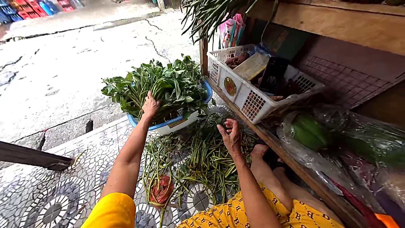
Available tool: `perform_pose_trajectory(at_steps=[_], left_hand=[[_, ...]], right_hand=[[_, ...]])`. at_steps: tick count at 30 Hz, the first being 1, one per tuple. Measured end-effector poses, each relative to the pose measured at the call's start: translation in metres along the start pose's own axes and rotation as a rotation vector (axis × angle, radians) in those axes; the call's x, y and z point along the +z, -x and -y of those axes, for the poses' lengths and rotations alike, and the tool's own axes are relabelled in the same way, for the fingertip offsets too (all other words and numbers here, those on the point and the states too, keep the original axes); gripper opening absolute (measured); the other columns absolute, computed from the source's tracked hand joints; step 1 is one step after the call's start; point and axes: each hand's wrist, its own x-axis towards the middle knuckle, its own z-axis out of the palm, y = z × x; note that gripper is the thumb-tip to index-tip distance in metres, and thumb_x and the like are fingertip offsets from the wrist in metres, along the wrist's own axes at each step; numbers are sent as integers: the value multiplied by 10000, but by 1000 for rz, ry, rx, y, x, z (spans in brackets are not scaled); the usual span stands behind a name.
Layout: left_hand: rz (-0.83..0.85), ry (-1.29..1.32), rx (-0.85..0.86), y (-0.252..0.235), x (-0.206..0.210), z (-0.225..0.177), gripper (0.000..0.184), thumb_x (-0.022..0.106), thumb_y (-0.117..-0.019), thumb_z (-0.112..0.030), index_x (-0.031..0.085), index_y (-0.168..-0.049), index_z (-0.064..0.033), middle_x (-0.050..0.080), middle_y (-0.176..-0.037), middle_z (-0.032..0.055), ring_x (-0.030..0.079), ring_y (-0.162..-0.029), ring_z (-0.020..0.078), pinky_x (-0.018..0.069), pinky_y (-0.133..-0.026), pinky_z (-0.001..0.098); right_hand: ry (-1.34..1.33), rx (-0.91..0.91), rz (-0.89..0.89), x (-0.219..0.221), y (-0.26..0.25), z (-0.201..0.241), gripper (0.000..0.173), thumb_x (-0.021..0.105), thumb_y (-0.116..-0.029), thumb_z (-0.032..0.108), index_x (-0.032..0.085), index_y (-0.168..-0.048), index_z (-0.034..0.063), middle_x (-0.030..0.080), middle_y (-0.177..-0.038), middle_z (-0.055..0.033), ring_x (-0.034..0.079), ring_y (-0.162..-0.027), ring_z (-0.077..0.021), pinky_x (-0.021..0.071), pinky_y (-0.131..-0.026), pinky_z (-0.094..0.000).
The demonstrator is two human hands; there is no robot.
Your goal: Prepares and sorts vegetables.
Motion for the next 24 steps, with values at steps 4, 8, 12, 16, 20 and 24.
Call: perform_pose_trajectory(at_steps=[4, 8, 12, 16, 20, 24], left_hand=[[-48, 12, -34, 8, -7, -12, 933, 655, -989, -419, 121, -1615, 20, 390, -1525, 359, 466, -1344, 554, 386, -1042, 716], [-299, -83, 184, 45, 0, -17, 844, 624, -988, -364, 228, -1573, 97, 358, -1525, 397, 337, -1424, 572, 289, -1142, 662], [-187, -8, 627, 118, 60, -23, 405, 507, -1051, -179, 572, -1339, 100, 598, -1305, 347, 547, -1253, 533, 428, -1062, 626], [382, 85, 435, 189, 168, 15, 311, 553, -1055, -214, 624, -1254, 15, 658, -1196, 273, 647, -1110, 468, 514, -921, 652], [651, 107, 147, 207, 259, 12, 339, 532, -1058, -228, 652, -1258, 17, 684, -1180, 269, 652, -1130, 448, 489, -973, 642], [690, -20, 294, 213, 297, -31, 402, 536, -1054, -219, 568, -1392, -4, 543, -1438, 247, 478, -1378, 435, 455, -1072, 587]], right_hand=[[18, 81, 68, -8, -2, 10, 575, 728, -965, 261, 518, -1361, -100, 630, -1254, -287, 635, -1131, -363, 524, -933, -456], [12, 110, 0, -20, -2, 7, 442, 693, -975, 121, 539, -1338, -79, 635, -1246, -277, 652, -1108, -345, 547, -903, -433], [-178, 246, -86, -39, -16, -2, 236, 633, -997, 81, 651, -1188, -56, 708, -1057, -139, 668, -774, -121, 576, -726, -286], [-296, 382, -106, -46, -20, -1, 282, 491, -1101, 201, 662, -1147, -18, 642, -704, 3, 538, -493, -39, 479, -480, -205], [-162, 488, -48, -44, -23, 3, 513, 407, -1122, 382, 702, -936, 5, 580, -573, 9, 558, -494, -86, 522, -549, -288], [-89, 447, 68, -51, -11, 8, 417, 487, -1096, 399, 639, -1094, 10, 600, -672, -61, 546, -526, -148, 491, -533, -305]])
